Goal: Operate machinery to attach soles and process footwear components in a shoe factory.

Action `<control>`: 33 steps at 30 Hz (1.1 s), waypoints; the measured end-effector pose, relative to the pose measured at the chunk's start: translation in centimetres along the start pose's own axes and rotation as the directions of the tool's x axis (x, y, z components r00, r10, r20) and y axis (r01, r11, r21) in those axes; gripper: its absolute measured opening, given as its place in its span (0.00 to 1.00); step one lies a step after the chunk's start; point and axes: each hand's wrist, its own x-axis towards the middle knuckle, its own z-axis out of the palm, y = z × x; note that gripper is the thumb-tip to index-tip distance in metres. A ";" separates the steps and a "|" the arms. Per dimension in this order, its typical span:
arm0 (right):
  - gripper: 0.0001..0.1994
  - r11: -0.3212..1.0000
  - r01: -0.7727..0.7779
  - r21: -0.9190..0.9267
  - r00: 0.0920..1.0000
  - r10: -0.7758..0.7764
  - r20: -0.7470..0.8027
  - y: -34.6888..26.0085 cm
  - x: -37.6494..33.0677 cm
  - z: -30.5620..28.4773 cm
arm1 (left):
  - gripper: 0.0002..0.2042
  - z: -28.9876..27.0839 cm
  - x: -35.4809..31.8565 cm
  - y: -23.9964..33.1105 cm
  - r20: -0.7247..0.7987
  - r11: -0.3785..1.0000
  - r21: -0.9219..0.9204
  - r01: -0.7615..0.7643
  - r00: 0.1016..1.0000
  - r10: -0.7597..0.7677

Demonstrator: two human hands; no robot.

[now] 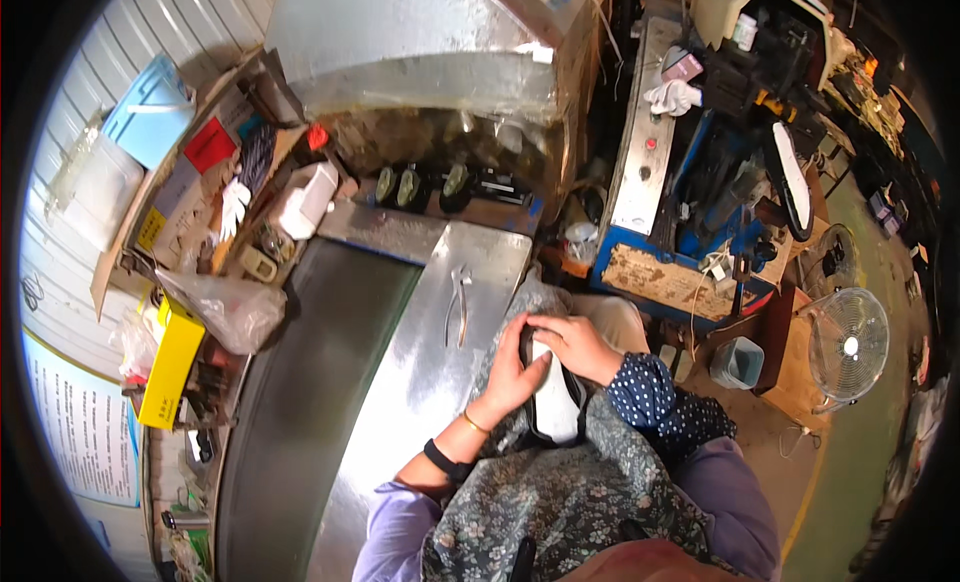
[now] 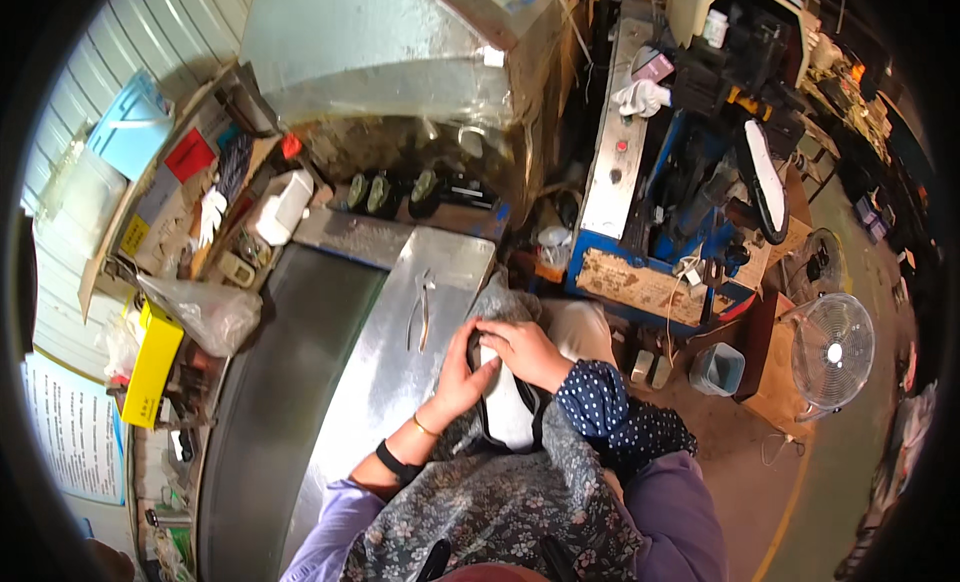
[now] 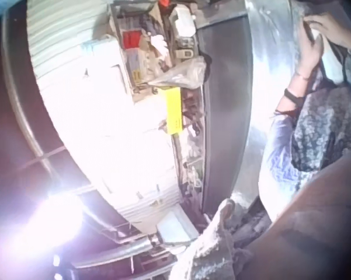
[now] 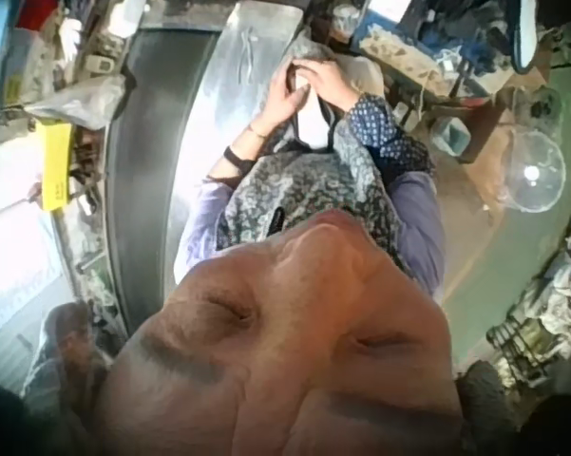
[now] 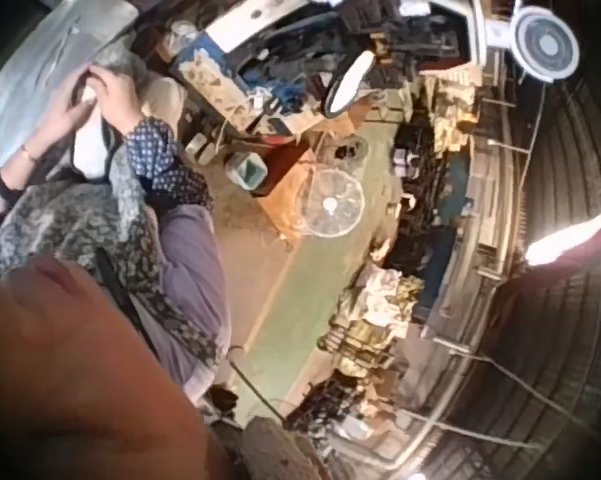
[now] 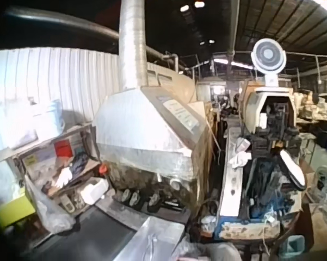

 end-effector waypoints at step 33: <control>0.24 0.867 -0.493 -0.072 0.846 0.497 0.193 3.5 -1.4 1.0 | 0.23 -0.1 2.6 -5.1 0.148 0.752 -0.424 0.505 0.858 -0.492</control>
